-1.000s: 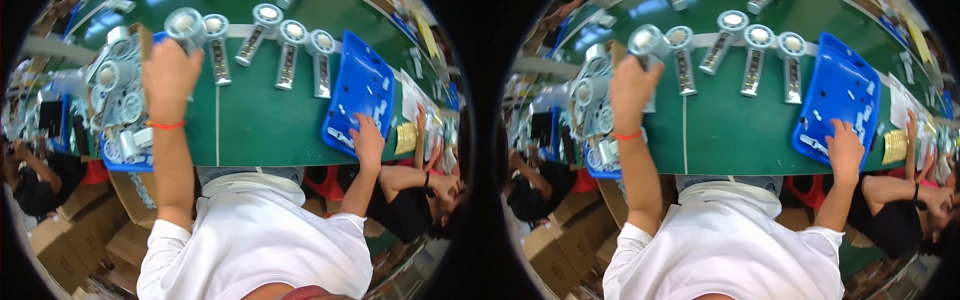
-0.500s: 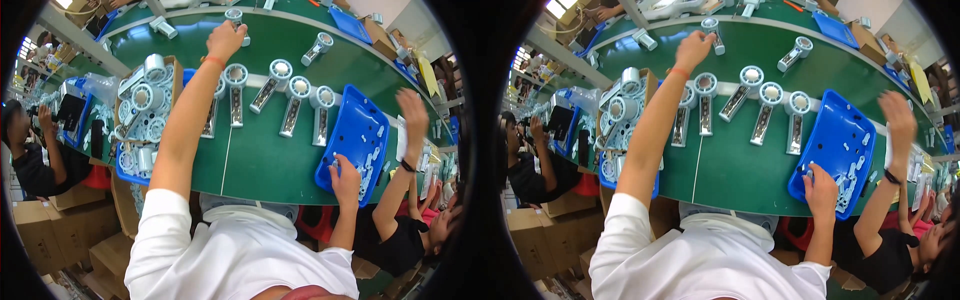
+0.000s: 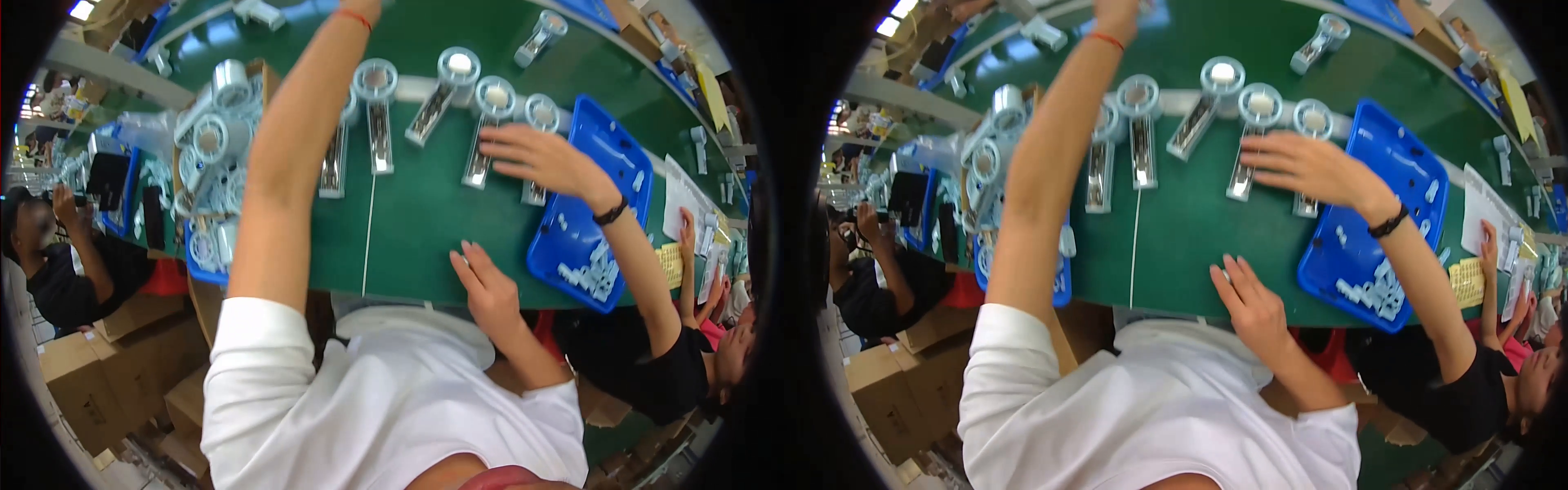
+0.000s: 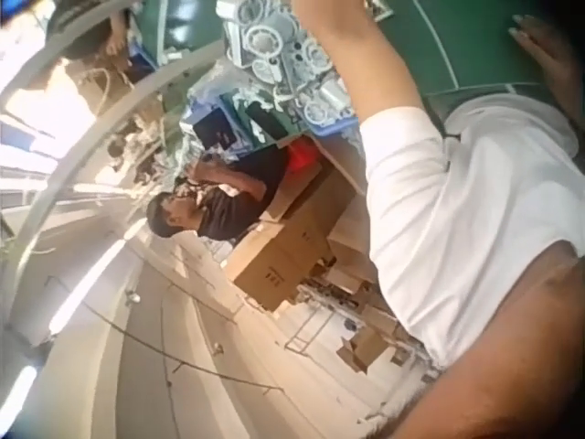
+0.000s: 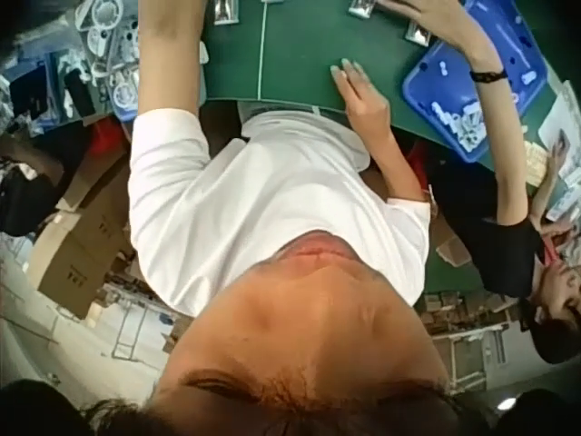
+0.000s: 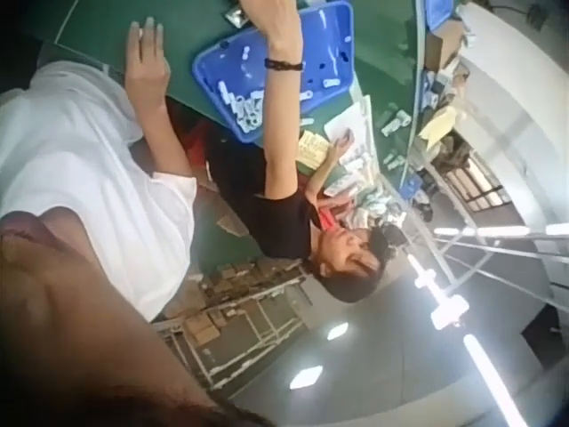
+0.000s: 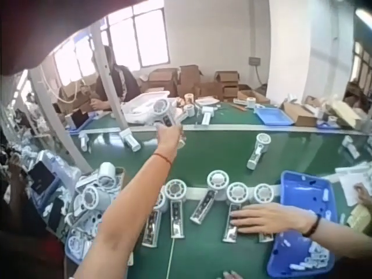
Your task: Manual assembly of hair dryer components on a production line.
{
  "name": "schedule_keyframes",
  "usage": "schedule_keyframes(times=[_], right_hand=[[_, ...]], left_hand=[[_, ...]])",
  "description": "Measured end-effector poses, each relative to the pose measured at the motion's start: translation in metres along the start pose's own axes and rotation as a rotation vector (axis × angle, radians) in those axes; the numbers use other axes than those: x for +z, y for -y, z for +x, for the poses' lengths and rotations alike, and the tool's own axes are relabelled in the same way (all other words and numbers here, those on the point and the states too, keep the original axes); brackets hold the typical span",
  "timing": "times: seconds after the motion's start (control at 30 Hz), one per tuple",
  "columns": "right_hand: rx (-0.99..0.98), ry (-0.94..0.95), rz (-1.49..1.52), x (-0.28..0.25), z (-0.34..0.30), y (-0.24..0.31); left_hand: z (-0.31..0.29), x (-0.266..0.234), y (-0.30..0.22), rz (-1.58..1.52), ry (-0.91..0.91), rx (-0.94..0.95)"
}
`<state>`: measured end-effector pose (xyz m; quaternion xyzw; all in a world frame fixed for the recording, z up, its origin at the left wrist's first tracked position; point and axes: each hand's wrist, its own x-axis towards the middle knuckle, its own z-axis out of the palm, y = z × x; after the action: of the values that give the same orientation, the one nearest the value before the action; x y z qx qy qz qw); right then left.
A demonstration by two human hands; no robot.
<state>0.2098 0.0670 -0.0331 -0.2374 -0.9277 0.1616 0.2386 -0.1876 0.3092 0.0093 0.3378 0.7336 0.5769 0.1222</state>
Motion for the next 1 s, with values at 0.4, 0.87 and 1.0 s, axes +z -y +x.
schedule_keyframes(times=[0.4, 0.87, 1.0], right_hand=[[0.241, 0.251, 0.287, -0.009, 0.018, -0.007], [0.195, -0.088, -0.044, -0.008, 0.008, 0.011], [0.42, 0.179, -0.129, 0.009, 0.021, 0.025]], left_hand=[[-0.361, -0.147, -0.029, -0.649, 0.249, -0.248], [-0.381, -0.131, 0.02, -0.681, 0.578, -0.464], [-0.384, -0.129, 0.018, -0.788, 0.556, -0.475]])
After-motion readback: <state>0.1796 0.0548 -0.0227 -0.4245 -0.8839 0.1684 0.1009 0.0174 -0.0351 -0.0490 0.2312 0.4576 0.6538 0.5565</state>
